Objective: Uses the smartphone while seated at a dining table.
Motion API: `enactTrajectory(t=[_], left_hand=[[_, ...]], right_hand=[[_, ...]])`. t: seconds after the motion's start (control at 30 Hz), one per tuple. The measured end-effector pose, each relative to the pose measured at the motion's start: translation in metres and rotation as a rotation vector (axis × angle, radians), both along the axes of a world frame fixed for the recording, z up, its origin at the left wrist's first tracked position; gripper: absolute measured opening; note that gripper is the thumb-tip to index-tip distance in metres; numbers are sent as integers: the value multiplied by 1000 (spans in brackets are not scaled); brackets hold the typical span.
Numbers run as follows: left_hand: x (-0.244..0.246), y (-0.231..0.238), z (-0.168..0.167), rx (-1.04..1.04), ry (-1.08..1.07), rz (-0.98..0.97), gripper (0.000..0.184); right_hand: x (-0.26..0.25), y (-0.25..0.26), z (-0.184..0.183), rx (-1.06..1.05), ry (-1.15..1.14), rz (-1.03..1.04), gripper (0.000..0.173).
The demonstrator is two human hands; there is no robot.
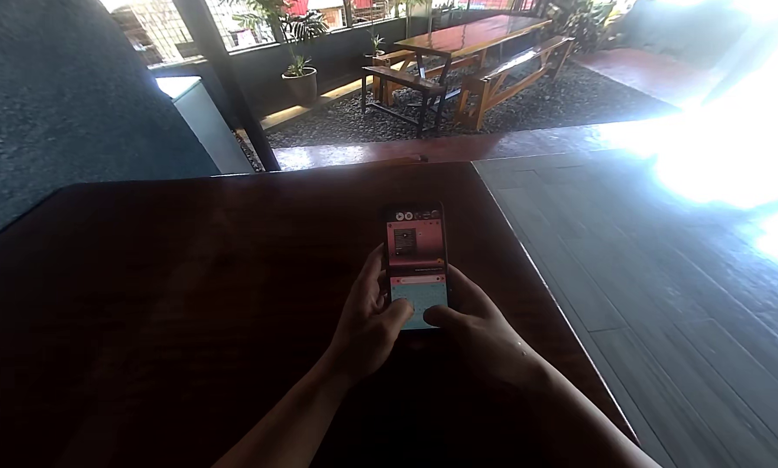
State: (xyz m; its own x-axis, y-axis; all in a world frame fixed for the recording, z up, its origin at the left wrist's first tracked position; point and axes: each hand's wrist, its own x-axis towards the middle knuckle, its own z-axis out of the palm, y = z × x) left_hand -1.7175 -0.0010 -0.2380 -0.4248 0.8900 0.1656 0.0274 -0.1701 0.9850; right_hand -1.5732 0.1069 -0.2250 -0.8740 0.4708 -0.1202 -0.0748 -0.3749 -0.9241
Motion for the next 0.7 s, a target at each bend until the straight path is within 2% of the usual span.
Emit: enactTrajectory(t=[0.23,0.47,0.7], left_hand=[[0,1,-1,33,42,9,64],[0,1,-1,-27,65,-17,71],[-2,1,-2,14,24,23,62]], right_hand=[[0,-1,1,-7,2,-9,45],[-3,-2,0,13,-33,-134,32],[-1,-2,4,-96,-8,-61,40]])
